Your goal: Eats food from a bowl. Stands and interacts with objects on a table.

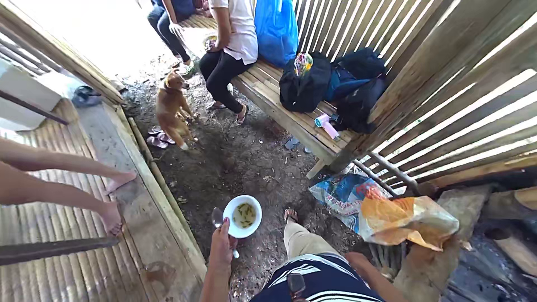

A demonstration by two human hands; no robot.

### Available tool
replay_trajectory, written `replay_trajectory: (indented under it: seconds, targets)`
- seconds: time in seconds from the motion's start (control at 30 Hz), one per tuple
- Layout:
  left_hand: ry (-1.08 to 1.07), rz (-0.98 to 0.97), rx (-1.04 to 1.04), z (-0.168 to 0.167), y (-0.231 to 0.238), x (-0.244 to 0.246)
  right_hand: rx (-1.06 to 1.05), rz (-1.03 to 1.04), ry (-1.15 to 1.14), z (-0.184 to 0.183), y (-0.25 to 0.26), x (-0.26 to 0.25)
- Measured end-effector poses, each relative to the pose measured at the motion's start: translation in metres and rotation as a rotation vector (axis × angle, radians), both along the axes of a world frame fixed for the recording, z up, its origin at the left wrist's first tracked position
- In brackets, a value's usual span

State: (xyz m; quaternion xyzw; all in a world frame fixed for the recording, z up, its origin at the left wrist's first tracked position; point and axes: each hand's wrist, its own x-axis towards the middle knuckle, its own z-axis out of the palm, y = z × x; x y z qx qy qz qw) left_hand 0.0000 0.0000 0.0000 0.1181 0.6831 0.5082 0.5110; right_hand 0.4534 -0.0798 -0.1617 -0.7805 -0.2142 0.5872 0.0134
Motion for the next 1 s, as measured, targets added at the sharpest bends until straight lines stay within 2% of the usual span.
replay_trajectory:
  seconds: [0.07, 0.13, 0.2, 0.3, 0.4, 0.53, 0.67, 0.77, 0.87, 0.93, 1.0]
  targets:
    - [0.039, 0.038, -0.008, 0.009, 0.024, -0.010, 0.104, 0.028, -0.021, 0.014, 0.093, -0.011]
    - [0.055, 0.085, -0.012, 0.019, 0.046, -0.016, 0.234, 0.252, -0.129, 0.035, 0.193, -0.018]
    - [0.062, 0.126, -0.009, 0.034, 0.070, -0.018, 0.391, 0.368, -0.242, 0.062, 0.293, -0.023]
    - [0.085, 0.148, -0.018, 0.053, 0.111, -0.021, 0.522, 0.345, -0.383, 0.091, 0.418, -0.032]
    - [0.129, 0.138, -0.006, 0.067, 0.156, -0.021, 0.502, 0.369, -0.522, 0.086, 0.504, -0.037]
    - [0.129, 0.132, 0.006, 0.074, 0.218, -0.026, 0.409, 0.461, -0.615, 0.065, 0.565, -0.044]
    - [0.116, 0.079, -0.012, 0.067, 0.283, -0.043, 0.438, 0.389, -0.650, 0.056, 0.610, -0.033]
    - [0.110, 0.049, -0.021, 0.066, 0.334, -0.060, 0.407, 0.313, -0.709, 0.068, 0.637, -0.023]
    - [0.065, 0.028, 0.019, 0.065, 0.388, -0.078, 0.278, 0.264, -0.759, 0.088, 0.674, -0.020]
    - [0.040, 0.020, 0.021, 0.069, 0.417, -0.089, 0.203, 0.241, -0.778, 0.088, 0.692, -0.023]
    - [0.034, 0.009, 0.015, 0.074, 0.449, -0.100, 0.222, 0.154, -0.801, 0.095, 0.709, -0.034]
